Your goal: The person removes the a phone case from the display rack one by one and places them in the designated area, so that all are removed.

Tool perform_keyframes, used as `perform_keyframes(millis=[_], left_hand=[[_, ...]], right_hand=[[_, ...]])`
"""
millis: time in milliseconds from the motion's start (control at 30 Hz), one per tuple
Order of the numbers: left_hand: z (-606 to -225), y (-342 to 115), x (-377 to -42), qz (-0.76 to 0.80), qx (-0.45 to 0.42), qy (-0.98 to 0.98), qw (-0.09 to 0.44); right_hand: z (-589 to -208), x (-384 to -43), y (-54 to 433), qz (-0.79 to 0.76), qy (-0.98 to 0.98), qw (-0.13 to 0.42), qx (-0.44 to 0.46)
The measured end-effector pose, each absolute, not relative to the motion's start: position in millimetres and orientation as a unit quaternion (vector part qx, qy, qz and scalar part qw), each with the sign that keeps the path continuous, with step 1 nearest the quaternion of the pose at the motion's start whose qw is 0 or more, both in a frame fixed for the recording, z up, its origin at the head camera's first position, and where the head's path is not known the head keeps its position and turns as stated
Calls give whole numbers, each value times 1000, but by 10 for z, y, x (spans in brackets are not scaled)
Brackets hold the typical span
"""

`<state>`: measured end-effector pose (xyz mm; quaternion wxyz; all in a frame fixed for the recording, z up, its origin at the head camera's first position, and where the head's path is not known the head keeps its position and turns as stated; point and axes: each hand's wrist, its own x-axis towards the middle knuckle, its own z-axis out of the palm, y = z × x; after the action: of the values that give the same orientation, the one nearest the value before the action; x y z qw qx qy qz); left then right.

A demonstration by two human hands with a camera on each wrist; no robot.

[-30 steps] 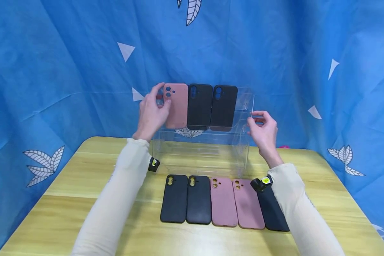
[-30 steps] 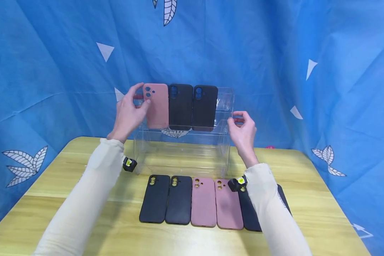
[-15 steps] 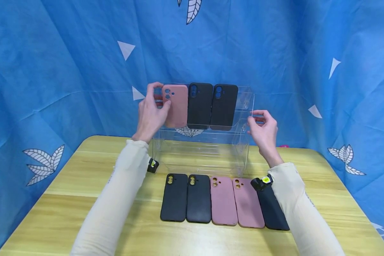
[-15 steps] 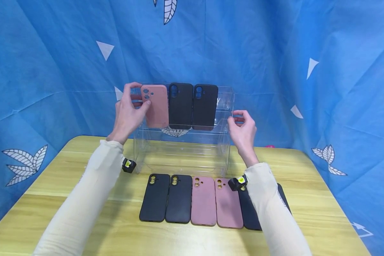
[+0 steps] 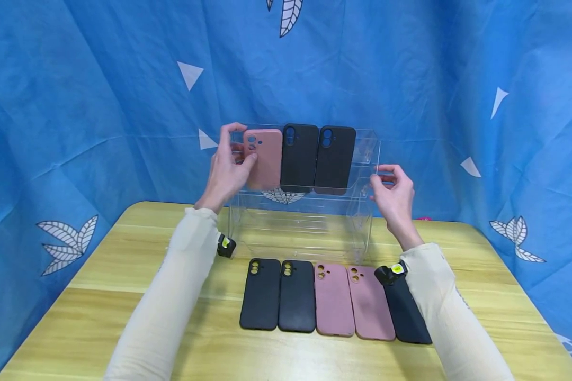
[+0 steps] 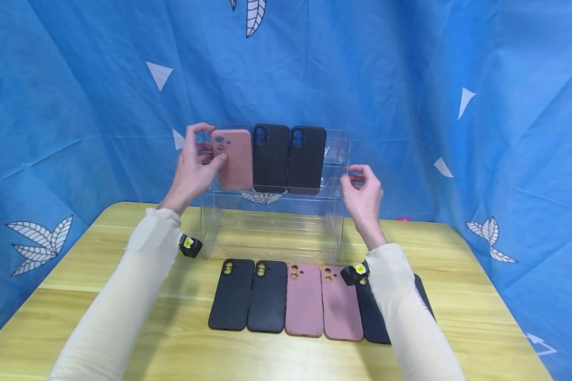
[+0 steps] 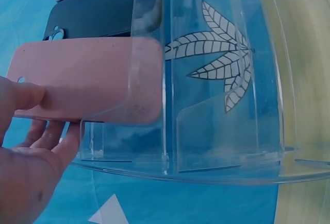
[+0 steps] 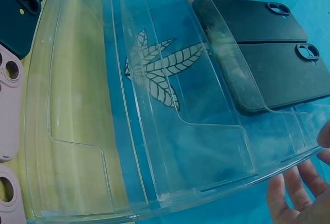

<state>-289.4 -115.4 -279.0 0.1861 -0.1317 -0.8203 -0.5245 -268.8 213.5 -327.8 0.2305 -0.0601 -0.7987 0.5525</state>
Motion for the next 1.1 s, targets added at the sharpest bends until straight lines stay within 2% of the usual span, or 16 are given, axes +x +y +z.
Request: perform_keyframes(millis=[533, 833, 1100], left_hand=[[-2711, -1154, -2894, -584, -190, -751, 240], [-2698, -1190, -2847, -617, -200, -724, 236], [-2767, -1235, -2787, -620, -220, -723, 211]], right_hand=[[-3276, -2674, 2136, 553, -799, 227, -56], [-3285, -2677, 2143, 546, -802, 234, -56], [-3273, -2661, 2140, 547, -804, 225, -58]])
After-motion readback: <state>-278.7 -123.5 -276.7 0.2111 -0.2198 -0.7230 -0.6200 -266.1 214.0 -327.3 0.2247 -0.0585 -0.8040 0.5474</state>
